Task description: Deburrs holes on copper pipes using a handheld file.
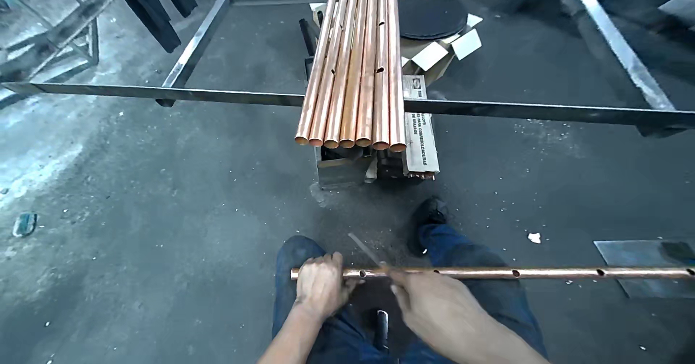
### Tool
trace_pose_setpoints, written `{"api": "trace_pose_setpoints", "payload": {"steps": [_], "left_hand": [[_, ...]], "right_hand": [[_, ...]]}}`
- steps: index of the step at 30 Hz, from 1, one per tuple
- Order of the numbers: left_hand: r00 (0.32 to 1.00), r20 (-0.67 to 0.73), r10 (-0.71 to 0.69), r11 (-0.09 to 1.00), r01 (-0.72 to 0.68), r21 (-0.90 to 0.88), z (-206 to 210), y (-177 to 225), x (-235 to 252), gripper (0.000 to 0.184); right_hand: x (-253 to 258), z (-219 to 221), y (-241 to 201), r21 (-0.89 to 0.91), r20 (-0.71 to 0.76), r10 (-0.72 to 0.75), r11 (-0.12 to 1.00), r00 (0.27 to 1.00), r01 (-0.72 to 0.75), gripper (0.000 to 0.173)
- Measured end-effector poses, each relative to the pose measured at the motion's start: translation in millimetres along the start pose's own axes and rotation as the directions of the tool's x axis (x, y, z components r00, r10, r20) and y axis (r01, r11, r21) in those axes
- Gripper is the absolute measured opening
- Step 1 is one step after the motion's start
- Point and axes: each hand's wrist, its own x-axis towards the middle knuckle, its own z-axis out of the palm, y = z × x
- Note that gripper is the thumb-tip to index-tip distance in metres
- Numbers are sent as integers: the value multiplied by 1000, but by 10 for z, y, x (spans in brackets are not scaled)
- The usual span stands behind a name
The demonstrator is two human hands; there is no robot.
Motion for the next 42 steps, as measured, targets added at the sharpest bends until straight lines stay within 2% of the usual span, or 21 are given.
{"api": "trace_pose_setpoints", "payload": {"steps": [2,4,6,8,11,17,20,25,34,38,42], "left_hand": [[999,-50,6,1000,-6,-3,25,-33,-15,80],[998,-54,23,1000,-22,9,48,-52,-44,88],[997,-56,45,999,-44,20,59,-61,-70,87],[989,-123,76,997,-72,37,105,-70,-91,83],[972,-213,101,994,-90,63,176,-71,-119,78],[966,-232,112,991,-92,94,191,-38,-133,76],[963,-239,121,990,-99,101,205,-35,-130,76],[970,-203,134,989,-119,84,179,-38,-111,78],[996,-51,75,997,-73,29,63,-30,-51,85],[997,55,62,998,-62,4,-32,-23,-12,86],[969,245,30,999,-39,31,-237,6,99,86]], "right_hand": [[-299,49,327,38,-170,30,999,985,-24,51],[-556,161,649,89,-266,35,996,963,-12,51],[-729,274,879,145,-247,34,989,968,2,52],[-778,420,1011,186,-224,24,982,974,18,51],[-734,583,1035,218,-221,23,976,975,26,51],[-699,580,1044,199,-350,-30,974,936,106,50],[-710,616,1081,193,-352,-33,975,935,107,51],[-735,657,1027,183,-346,-58,975,937,127,50],[-735,702,929,147,-345,-76,980,935,134,49],[-728,733,877,146,-355,-85,979,931,145,50],[-732,759,740,137,-363,-110,976,925,170,49]]}}
